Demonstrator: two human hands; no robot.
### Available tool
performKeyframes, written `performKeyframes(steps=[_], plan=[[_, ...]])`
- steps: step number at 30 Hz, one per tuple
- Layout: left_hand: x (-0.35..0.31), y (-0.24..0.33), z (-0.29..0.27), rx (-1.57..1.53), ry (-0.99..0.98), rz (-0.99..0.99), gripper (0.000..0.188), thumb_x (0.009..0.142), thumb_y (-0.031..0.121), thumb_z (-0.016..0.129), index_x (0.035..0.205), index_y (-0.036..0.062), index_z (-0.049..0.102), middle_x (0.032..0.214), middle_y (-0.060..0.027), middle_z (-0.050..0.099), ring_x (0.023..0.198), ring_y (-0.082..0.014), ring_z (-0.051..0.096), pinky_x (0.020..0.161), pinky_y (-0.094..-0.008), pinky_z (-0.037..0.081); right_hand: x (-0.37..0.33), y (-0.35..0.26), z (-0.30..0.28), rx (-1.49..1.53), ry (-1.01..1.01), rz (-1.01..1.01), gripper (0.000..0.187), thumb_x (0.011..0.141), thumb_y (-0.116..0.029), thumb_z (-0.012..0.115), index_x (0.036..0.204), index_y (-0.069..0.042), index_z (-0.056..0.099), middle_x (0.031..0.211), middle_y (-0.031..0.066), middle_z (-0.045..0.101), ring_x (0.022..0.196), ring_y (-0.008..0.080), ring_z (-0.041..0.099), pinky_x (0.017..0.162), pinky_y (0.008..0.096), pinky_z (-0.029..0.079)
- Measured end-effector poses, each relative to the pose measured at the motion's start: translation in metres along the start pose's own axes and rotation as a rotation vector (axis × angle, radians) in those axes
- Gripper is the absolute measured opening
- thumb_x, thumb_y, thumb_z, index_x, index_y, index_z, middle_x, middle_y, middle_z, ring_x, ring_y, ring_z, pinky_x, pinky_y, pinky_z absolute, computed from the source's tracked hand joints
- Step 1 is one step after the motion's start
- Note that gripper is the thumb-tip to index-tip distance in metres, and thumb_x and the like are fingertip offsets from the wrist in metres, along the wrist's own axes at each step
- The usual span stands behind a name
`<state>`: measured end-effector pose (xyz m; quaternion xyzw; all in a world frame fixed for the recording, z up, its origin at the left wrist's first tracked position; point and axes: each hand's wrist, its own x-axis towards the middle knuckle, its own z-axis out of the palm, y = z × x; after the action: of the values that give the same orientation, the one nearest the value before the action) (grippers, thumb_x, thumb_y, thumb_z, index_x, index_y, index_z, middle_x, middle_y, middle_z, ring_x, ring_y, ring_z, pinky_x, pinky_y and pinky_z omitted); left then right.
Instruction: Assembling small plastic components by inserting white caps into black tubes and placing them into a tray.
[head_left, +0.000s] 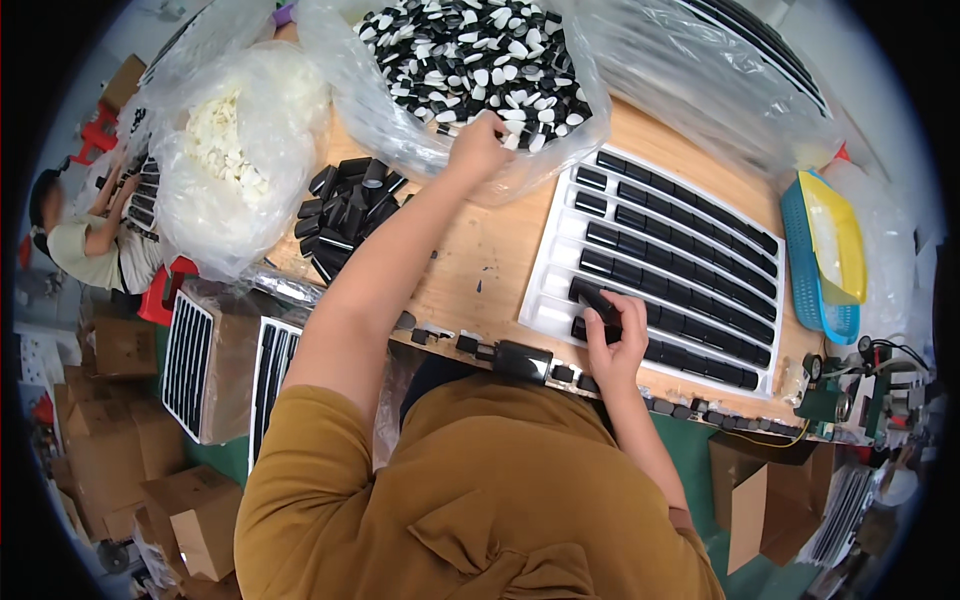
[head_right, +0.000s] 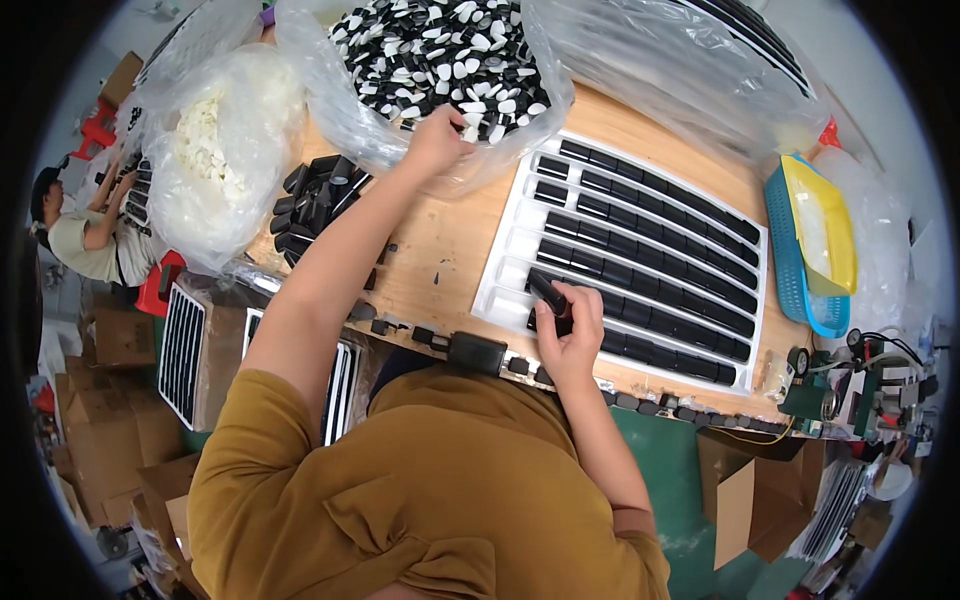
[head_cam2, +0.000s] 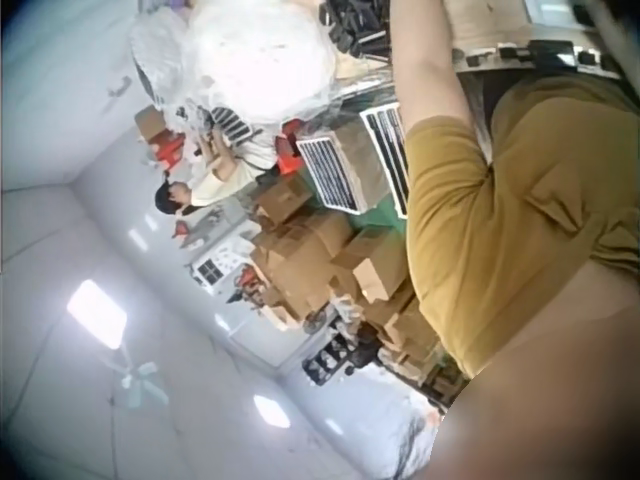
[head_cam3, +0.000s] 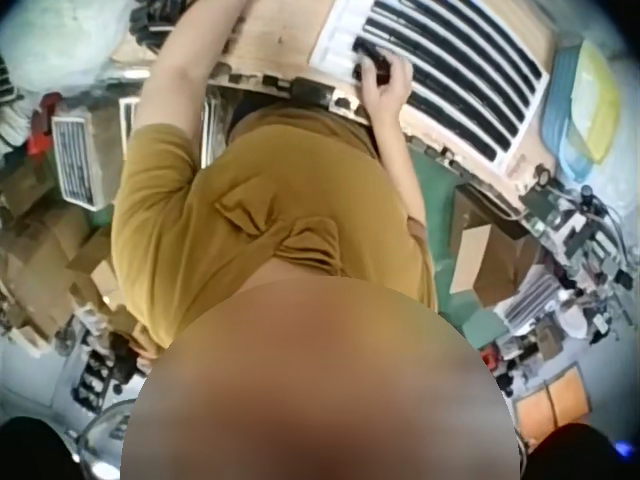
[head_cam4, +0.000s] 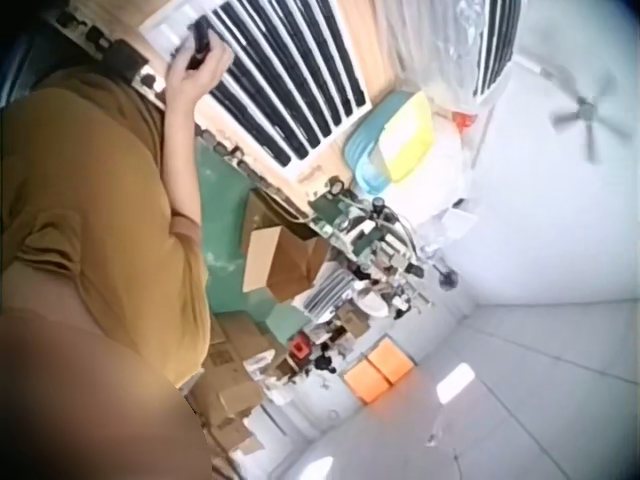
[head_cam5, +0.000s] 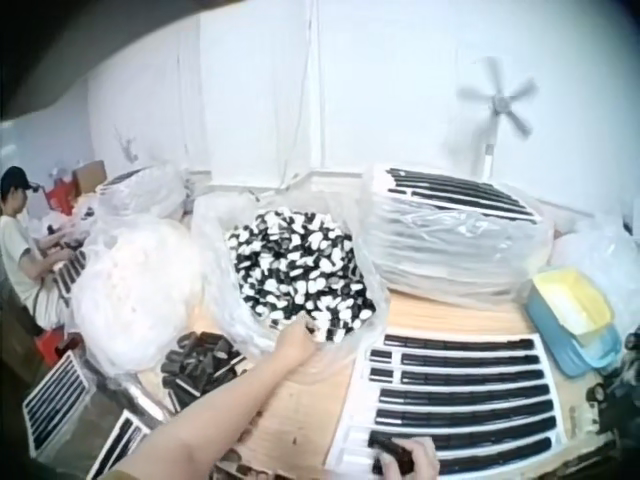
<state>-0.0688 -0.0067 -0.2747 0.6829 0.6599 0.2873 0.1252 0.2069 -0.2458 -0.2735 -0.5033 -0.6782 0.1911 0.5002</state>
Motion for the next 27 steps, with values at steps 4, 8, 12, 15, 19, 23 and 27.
performKeyframes(steps=[4,8,12,15,19,23,27], plan=[[0.001,-0.021,-0.001,-0.26,0.066,-0.049,0.025,0.07,0.011,0.082,0.091,0.0054,0.07,0.077,-0.0112,0.07,0.077,-0.0246,0.071,0.069,-0.0368,0.055,-0.004,0.012,-0.003,0.191,0.086,0.177,0.022,0.091,-0.004,0.068,0.112,0.0,0.063,0.104,0.007,0.059,0.089,0.0115,0.059,0.074,0.0231,0.048],[0.001,-0.014,-0.004,-0.266,0.083,0.041,0.018,0.073,0.014,0.08,0.087,0.0058,0.072,0.081,-0.0109,0.071,0.077,-0.0269,0.069,0.071,-0.0372,0.055,-0.004,0.014,-0.002,0.122,-0.009,0.134,0.022,0.092,-0.006,0.068,0.113,0.0,0.062,0.105,0.006,0.061,0.086,0.0103,0.06,0.074,0.0224,0.049],[0.005,-0.002,0.003,-0.048,0.105,0.162,0.018,0.076,0.016,0.08,0.088,0.0053,0.072,0.082,-0.0098,0.07,0.074,-0.0235,0.066,0.07,-0.0347,0.053,-0.005,0.01,0.0,0.135,-0.023,0.166,0.021,0.091,-0.004,0.068,0.111,0.001,0.063,0.107,0.008,0.062,0.087,0.0117,0.06,0.075,0.0229,0.048],[-0.004,-0.004,0.002,-0.144,0.121,0.14,0.019,0.077,0.015,0.081,0.089,0.0042,0.072,0.08,-0.0069,0.069,0.07,-0.019,0.064,0.068,-0.0318,0.052,-0.011,0.011,0.004,0.145,0.011,0.056,0.018,0.089,0.001,0.064,0.107,0.001,0.06,0.108,0.0095,0.063,0.09,0.0129,0.06,0.079,0.0239,0.047],[-0.045,0.027,-0.038,-0.692,0.002,-0.055,0.016,0.084,0.012,0.078,0.095,0.0022,0.07,0.084,-0.0035,0.071,0.072,-0.0114,0.064,0.066,-0.0275,0.05,-0.019,0.006,-0.005,0.364,0.053,0.29,0.019,0.086,0.007,0.054,0.102,-0.002,0.053,0.102,0.0102,0.065,0.09,0.0152,0.06,0.084,0.027,0.047],[-0.117,0.082,-0.091,-1.153,-0.227,-0.211,0.017,0.088,0.005,0.075,0.103,0.0008,0.068,0.088,-0.0011,0.072,0.074,-0.0064,0.063,0.067,-0.0219,0.05,0.022,-0.012,-0.009,0.479,-0.056,0.325,0.01,0.085,-0.001,0.05,0.091,-0.001,0.058,0.085,0.0079,0.063,0.082,0.015,0.061,0.077,0.0275,0.048],[-0.158,0.068,-0.08,-1.162,-0.203,-0.185,0.016,0.088,0.005,0.075,0.101,0.0013,0.068,0.088,-0.0023,0.071,0.075,-0.0051,0.063,0.067,-0.02,0.049,0.055,-0.042,0.027,0.373,-0.327,0.319,0.018,0.094,-0.014,0.068,0.1,0.003,0.067,0.083,0.0036,0.064,0.075,0.0105,0.058,0.072,0.0256,0.048]])
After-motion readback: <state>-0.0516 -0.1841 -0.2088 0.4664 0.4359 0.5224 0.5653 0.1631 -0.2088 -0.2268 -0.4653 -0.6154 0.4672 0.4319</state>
